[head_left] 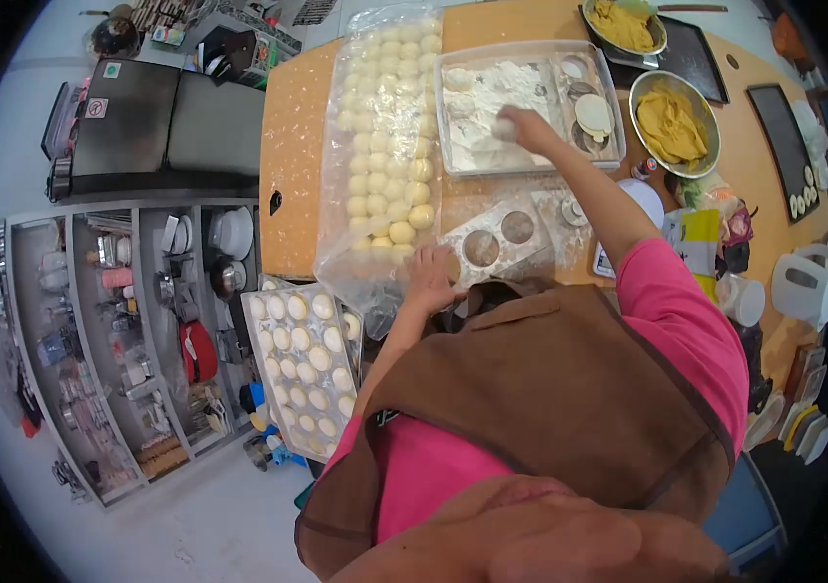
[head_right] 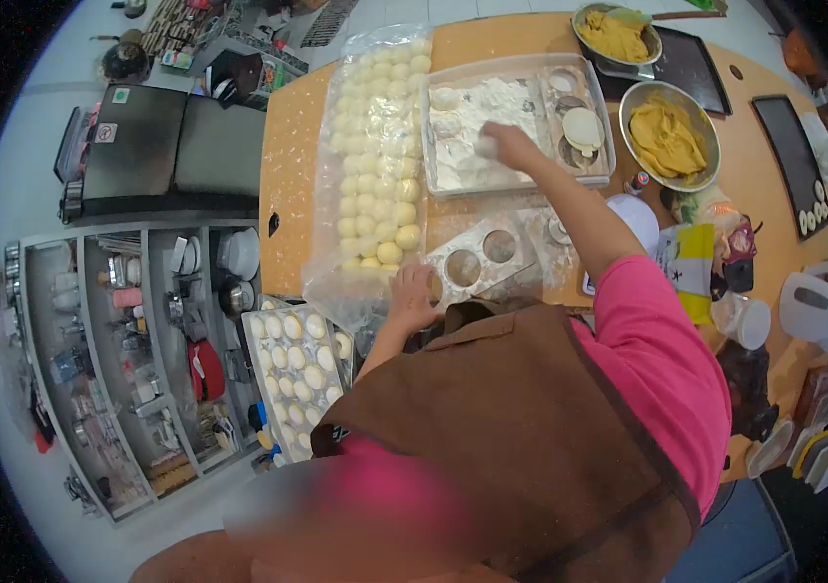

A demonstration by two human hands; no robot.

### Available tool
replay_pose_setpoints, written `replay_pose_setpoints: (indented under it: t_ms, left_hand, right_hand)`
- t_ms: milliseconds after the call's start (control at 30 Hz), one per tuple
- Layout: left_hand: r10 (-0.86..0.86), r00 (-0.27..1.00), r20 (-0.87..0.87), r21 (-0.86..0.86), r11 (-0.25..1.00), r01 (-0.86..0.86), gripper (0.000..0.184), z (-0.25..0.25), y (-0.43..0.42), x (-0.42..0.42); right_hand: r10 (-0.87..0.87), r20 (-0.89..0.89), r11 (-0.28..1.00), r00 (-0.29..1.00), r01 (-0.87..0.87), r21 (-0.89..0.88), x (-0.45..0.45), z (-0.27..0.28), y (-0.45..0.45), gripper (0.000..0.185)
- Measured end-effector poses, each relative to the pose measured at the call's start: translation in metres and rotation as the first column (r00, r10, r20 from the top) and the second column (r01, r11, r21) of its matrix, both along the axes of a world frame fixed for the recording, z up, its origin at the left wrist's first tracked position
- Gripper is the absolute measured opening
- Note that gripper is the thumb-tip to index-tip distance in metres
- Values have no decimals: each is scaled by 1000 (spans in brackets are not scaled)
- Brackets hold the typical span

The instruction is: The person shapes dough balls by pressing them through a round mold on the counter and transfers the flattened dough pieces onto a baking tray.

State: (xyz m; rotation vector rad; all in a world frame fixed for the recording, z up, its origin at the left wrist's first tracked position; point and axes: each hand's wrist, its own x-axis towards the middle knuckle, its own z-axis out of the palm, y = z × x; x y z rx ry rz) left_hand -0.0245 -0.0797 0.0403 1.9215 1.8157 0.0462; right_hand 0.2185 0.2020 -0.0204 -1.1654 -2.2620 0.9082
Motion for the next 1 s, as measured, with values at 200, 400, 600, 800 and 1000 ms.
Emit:
replay_pose_setpoints:
  t_ms: [200, 400, 600, 800, 1000]
  left_hand:
    - [-161, 987, 0, 31, 987, 161, 80, -35, 24, 16]
    - [-333, 930, -155, 21, 940, 340, 88, -45, 47, 26]
    - [-354, 927, -122, 42, 932, 361, 70, -37, 54, 33]
    - [-397, 917, -44, 55, 915, 399, 93, -48, 49, 16]
    - [-453, 889, -74, 106, 882, 458, 86, -84, 47, 7]
  right_hand:
    - [-452, -525, 710, 721, -65, -701, 29, 39, -47, 38]
    - [-328, -331, 670, 885, -29, -742, 32, 32, -135, 37]
    - [-60, 13, 886, 998, 60, -459, 12, 3, -173, 45]
    - [-4, 111, 916, 994, 48, -399, -2, 7, -188, 45]
    - [19, 124, 912, 992, 34, -409, 0, 0, -193, 44]
